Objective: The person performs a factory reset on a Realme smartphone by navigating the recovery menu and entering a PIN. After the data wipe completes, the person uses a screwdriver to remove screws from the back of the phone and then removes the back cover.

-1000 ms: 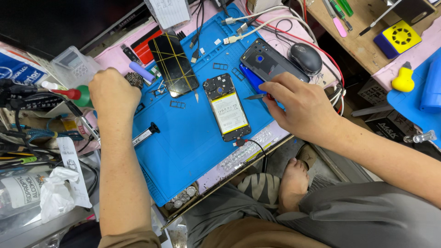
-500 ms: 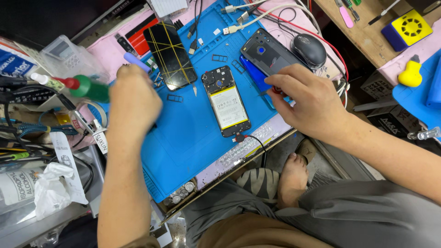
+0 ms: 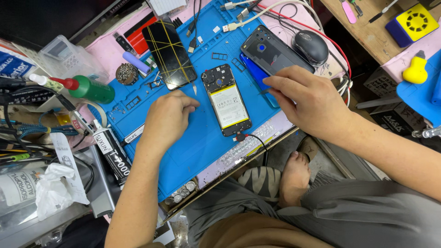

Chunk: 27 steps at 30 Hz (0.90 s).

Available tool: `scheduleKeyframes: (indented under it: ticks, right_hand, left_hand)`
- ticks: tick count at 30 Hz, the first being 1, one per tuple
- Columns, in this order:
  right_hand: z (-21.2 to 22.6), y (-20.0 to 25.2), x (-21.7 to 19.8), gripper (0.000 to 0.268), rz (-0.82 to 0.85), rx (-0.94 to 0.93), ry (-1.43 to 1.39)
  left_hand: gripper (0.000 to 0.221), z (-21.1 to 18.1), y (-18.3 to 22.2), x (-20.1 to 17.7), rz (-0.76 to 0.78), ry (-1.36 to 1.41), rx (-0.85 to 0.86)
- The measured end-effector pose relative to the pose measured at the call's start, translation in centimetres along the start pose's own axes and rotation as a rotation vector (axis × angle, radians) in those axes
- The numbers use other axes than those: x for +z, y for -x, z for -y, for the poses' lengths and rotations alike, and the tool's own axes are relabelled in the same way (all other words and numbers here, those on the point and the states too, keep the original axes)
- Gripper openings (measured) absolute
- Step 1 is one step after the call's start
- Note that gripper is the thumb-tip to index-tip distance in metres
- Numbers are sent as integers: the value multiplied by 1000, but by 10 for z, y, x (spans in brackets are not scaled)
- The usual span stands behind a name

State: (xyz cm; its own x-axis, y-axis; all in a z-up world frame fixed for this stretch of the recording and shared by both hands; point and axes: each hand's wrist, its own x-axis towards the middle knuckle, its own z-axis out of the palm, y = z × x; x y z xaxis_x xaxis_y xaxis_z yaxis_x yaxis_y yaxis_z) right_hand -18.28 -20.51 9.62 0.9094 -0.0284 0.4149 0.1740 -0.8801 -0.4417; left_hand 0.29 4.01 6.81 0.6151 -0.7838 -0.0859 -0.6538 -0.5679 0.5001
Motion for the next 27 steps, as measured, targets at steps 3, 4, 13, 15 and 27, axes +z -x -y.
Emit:
scheduleKeyframes:
  ticks: [3,4,13,15,27]
  right_hand:
    - [0,-1,1,23,14,10,-29]
    - [0,-2,2,23,20,8,-38]
    - [0,-3,5,23,69,69,-70]
    - [-1,-4,5,22,73,75,-69]
    - [1,-4,6,21,81,80,-81]
  left_hand:
    - [15,1,1,-3,-45,-6,-2]
    - [14,1,1,-4,-59,-6,-17]
    - [7,-6,7,-5,-89,-169,27]
    - [7,-7,11,-4,-89,-156,57]
    - [12,-13,19,15,84,-89,65]
